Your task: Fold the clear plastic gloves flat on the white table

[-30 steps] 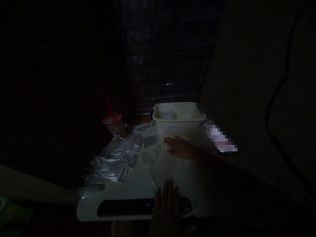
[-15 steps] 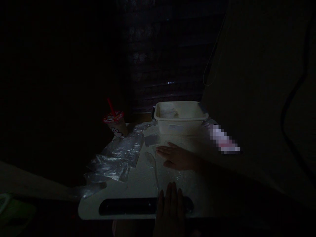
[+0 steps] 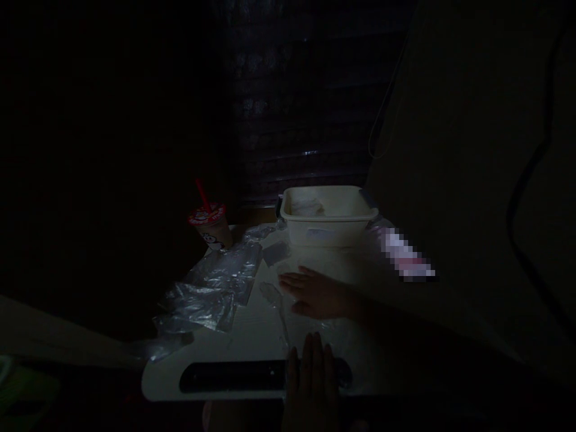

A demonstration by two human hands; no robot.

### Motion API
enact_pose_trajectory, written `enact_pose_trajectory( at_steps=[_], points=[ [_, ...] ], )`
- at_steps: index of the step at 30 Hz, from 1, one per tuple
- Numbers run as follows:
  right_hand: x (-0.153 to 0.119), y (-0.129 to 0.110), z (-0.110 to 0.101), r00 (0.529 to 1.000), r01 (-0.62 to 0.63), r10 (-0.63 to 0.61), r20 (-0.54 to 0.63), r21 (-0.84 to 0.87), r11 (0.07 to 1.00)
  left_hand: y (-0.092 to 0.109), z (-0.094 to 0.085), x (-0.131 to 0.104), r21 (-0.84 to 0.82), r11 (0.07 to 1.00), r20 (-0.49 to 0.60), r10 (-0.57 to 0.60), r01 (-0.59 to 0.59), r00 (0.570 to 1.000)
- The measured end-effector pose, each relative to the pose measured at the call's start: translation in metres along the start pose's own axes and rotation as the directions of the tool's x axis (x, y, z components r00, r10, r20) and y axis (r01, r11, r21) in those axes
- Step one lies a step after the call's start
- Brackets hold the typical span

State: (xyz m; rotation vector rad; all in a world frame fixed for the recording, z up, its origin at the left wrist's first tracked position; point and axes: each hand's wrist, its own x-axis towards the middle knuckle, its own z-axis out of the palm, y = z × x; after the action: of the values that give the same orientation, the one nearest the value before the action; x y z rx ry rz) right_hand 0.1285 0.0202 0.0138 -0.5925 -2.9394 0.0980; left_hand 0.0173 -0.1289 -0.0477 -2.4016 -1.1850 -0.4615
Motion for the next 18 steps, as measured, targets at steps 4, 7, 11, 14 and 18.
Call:
enact_pose_trajectory(
  at_steps=[4, 7, 11, 14, 18],
  points=[
    [0.019, 0.015, 0.003, 0.995, -0.095, 0.095, 0.009, -0.002, 0.995, 0.010, 0.000, 0.000, -0.007, 0.995, 0.066, -0.097, 0.098, 0.993],
    [0.022, 0.018, -0.003, 0.993, -0.121, 0.121, -0.008, 0.012, 0.993, 0.014, 0.000, 0.002, -0.035, 0.977, 0.131, -0.205, 0.211, 0.970],
    [0.005, -0.002, -0.015, 0.999, -0.005, 0.008, -0.047, 0.061, 0.998, 0.004, -0.004, 0.007, -0.073, 0.994, 0.122, -0.067, 0.076, 0.990],
    [-0.006, -0.018, -0.015, 0.993, 0.119, -0.117, -0.020, 0.085, 0.989, -0.003, -0.006, 0.010, -0.082, 0.997, 0.099, -0.002, 0.010, 0.995],
    [0.001, -0.018, -0.004, 0.992, 0.122, -0.125, 0.028, 0.075, 0.990, 0.001, -0.003, 0.010, -0.083, 0.996, 0.087, -0.019, 0.027, 0.996]
  ],
)
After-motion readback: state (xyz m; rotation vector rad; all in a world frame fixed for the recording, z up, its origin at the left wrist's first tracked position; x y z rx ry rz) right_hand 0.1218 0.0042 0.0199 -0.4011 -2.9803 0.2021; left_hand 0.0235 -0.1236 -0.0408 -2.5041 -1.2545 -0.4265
